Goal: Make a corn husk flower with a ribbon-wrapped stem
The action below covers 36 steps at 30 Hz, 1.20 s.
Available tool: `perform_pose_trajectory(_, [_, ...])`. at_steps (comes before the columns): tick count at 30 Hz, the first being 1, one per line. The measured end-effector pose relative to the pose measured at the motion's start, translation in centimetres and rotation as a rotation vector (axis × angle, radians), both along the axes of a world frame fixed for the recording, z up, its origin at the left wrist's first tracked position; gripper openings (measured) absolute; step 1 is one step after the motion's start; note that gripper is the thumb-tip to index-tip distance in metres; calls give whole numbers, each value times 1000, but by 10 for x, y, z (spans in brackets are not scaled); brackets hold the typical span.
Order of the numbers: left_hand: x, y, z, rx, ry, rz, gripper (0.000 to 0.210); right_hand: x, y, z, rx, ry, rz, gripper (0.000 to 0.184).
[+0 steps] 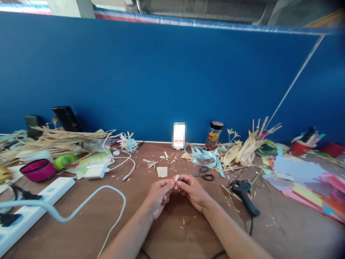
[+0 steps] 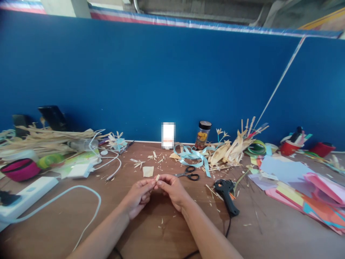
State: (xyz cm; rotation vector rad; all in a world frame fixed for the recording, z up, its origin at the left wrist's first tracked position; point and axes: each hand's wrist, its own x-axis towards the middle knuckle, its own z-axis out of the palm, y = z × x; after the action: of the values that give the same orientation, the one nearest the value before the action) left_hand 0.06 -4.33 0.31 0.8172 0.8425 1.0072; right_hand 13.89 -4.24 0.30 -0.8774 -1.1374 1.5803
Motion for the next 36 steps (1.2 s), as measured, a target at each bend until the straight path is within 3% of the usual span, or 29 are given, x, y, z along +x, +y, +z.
perform_pose_trajectory(7, [-5, 0, 0, -29, -63, -136, 22, 0, -1, 0, -46, 45, -11, 20])
perform_pose_trajectory(17, [-4, 0, 1, -40, -25, -135, 23, -1, -2, 2, -39, 52, -19, 23])
perform_pose_trajectory(25, [6, -3, 0, 224, 335, 222, 30, -2, -2, 0, 12, 3, -85, 21])
perform_pose_trajectory(36, [4, -3, -2, 400, 444, 239, 20, -2, 1, -4, 139, -166, -188, 23])
